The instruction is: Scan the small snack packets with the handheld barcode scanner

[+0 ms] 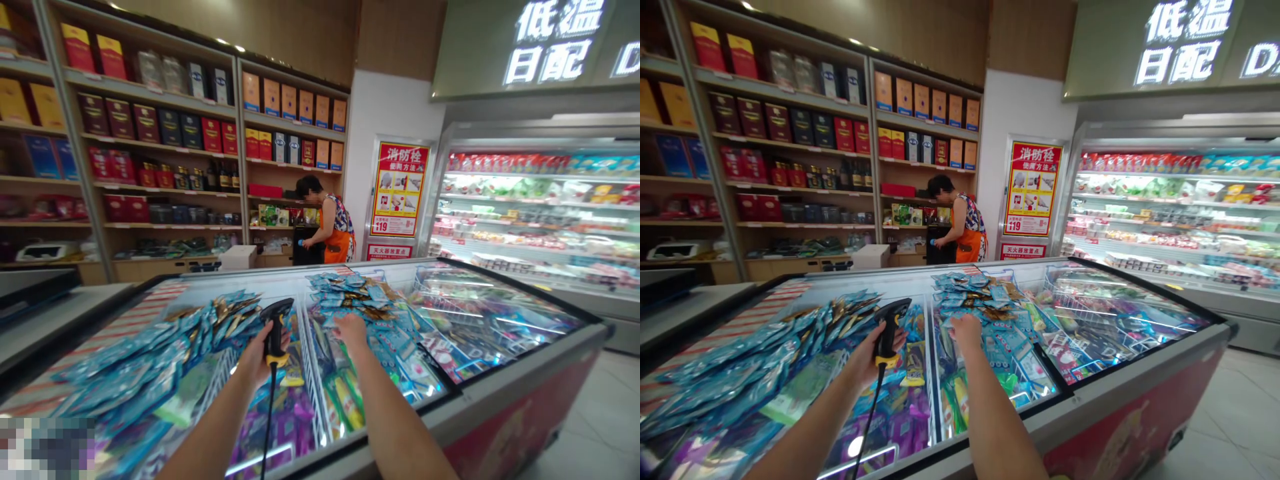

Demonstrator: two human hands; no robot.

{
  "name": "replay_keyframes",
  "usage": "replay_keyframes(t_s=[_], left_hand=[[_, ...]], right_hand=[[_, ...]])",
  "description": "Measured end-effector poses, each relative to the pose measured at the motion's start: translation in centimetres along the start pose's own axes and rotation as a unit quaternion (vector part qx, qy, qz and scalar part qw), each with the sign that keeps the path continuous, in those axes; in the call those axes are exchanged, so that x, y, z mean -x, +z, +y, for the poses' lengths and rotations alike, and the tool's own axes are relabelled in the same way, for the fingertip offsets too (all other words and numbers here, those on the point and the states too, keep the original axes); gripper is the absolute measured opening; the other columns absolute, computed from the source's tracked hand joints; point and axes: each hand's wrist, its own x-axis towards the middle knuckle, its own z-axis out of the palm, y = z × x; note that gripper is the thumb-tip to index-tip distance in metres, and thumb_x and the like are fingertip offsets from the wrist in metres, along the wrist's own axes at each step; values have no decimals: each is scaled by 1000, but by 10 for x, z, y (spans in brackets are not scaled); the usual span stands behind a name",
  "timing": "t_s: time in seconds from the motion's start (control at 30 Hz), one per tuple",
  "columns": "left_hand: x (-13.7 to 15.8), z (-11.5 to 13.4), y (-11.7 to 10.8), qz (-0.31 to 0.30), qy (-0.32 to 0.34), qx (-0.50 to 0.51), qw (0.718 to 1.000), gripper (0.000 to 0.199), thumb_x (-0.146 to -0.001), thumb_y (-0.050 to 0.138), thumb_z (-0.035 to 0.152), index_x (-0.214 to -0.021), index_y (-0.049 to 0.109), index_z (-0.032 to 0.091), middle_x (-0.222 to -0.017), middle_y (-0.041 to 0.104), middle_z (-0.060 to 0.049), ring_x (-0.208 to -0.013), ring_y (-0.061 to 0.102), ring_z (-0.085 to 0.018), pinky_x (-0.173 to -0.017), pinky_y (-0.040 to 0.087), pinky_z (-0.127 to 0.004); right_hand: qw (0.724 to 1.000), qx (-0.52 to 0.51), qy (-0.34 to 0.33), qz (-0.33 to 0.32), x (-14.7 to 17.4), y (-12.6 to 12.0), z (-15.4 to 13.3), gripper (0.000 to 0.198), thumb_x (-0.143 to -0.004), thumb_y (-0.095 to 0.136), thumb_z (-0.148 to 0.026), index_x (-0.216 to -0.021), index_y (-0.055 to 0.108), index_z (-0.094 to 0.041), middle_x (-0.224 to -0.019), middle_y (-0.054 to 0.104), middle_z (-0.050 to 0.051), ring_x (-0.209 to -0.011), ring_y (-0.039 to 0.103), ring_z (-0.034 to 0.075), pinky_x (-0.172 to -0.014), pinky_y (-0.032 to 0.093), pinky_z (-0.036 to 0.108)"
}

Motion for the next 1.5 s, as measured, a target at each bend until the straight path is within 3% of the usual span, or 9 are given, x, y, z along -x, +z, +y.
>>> replay_keyframes(t_s=[0.23,0.37,0.53,0.63,0.83,1.0,1.13,1.37,1.5], left_hand=[[25,2,-1,-80,-26,-92,992,25,-84,55,23,-106,59,11,-85,70,-11,-48,61,-12,-45,50,-23],[31,0,-3,-102,-13,-180,978,28,-77,66,25,-101,61,11,-81,70,-10,-43,56,-9,-44,48,-20],[26,-4,-6,-92,-1,-203,975,30,-77,65,34,-98,62,12,-75,69,-9,-44,55,-9,-40,44,-18],[23,-4,-7,-90,-1,-218,972,37,-77,63,45,-96,62,12,-72,68,-9,-44,55,-10,-38,43,-19],[24,-4,-8,-88,2,-233,969,42,-76,61,52,-94,62,13,-66,64,-5,-43,54,-10,-37,40,-19],[25,-5,-9,-94,16,-236,967,41,-75,63,52,-92,61,14,-66,62,-3,-45,53,-9,-38,38,-19],[25,-5,-10,-100,20,-243,965,42,-74,64,52,-90,62,14,-66,62,-3,-47,54,-10,-40,39,-19],[22,-5,-14,-134,22,-245,960,47,-74,62,53,-99,63,13,-66,63,-4,-51,57,-12,-47,43,-21],[21,-6,-15,-148,23,-249,957,48,-76,61,53,-101,63,13,-66,63,-4,-51,56,-12,-47,42,-21]], right_hand=[[999,-30,27,-36,4,3,4,27,-51,62,-11,-75,53,-19,-52,50,-10,-46,60,15,-50,50,27],[996,49,65,-40,6,3,-5,8,-66,60,-20,-71,54,-18,-49,54,-4,-47,60,16,-47,47,26],[986,138,80,-40,4,-1,-11,18,-67,64,-29,-61,50,-19,-43,49,-3,-45,57,18,-40,42,25],[989,132,56,-46,2,-2,-7,19,-57,67,-16,-68,53,-18,-49,50,-5,-46,55,16,-42,45,25],[994,74,23,-78,1,1,7,53,-51,69,-10,-103,60,-19,-87,63,3,-60,60,15,-53,51,29],[986,139,-53,-80,0,2,14,28,-56,69,-17,-85,66,-20,-85,67,4,-78,64,23,-66,51,33],[983,125,-99,-89,0,4,12,32,-59,65,-15,-90,66,-20,-88,69,3,-83,64,22,-76,49,34],[988,16,-150,-39,-6,3,1,35,-64,61,-24,-98,62,-17,-93,68,5,-83,62,18,-76,48,29],[980,100,-130,-112,-6,-1,10,19,-61,65,-24,-79,63,-18,-73,66,0,-70,60,18,-68,48,29]])
